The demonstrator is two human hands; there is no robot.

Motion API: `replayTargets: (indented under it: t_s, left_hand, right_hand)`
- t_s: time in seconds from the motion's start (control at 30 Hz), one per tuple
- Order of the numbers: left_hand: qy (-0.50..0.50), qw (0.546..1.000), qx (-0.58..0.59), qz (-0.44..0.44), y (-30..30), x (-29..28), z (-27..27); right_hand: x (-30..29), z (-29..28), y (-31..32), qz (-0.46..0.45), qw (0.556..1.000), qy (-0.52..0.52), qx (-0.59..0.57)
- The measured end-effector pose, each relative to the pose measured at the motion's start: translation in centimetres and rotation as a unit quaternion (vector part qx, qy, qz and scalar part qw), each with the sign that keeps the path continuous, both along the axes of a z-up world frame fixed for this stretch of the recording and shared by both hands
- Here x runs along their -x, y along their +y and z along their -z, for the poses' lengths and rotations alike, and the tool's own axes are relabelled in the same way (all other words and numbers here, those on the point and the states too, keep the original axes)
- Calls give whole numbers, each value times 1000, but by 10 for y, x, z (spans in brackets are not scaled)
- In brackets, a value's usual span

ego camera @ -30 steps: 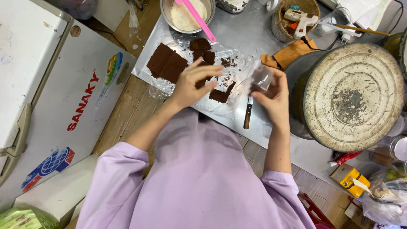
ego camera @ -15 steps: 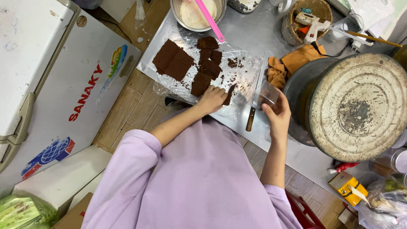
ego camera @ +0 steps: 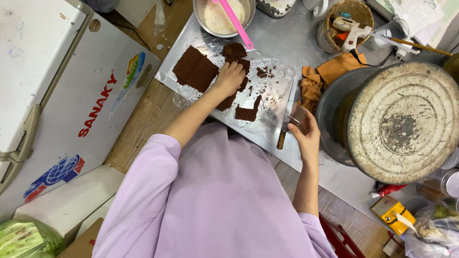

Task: The person takes small square cakes from a tray on a counter and places them individually into clear plastic containers. They use a knife to separate the cakes and then manually close the lid of each container.

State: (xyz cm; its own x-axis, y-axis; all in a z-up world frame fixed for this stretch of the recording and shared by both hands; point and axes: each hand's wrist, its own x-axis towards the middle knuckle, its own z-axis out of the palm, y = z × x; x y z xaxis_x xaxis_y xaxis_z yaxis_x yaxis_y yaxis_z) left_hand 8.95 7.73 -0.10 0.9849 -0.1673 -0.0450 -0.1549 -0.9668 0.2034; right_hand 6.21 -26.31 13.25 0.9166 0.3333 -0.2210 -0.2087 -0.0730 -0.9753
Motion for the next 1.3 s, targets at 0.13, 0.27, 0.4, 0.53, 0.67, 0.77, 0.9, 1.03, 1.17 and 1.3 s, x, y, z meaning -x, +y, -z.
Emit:
replayTargets:
  t_s: [0.13,0.27,0.4,0.53,0.67,0.77,0.9,1.03,1.17,1.3]
  left_hand:
    - [61,998,6,6,11,-11,-28]
    - [71,985,147,-47,28,-18,-50]
    - [168,908,366,-114,15,-33,-40]
    - [224,817,516,-128,-22,-54,15]
    - [212,821,495,-190,-35,-54,57]
    - [133,892,400,-164,-34,-43,58]
    - [96,904,381,-167,-35,-33,34]
    - [-23,970,190,-151,-49,-16,-5]
    - [-20,978,155,-140,-64,-5,-29]
    - [73,947,238,-202,-56,-9,-11]
  right_hand:
    - [5,1,4,-12,1000,1,7]
    - [11,3,1,-6,1000,10,21]
    - [11,4,-2,-2,1000,17,24]
    - [7,3,1,-5,999,-2,39]
    - [9,7,2,2,1000,19,19]
    - [15,16,2,8,999,28,26]
    - [25,37,-9,30,996,53,58]
    - [38,95,-29,126,992,23,17]
    - [53,153,-46,210,973,-34,93]
    - [57,157,-44,253,947,-100,172]
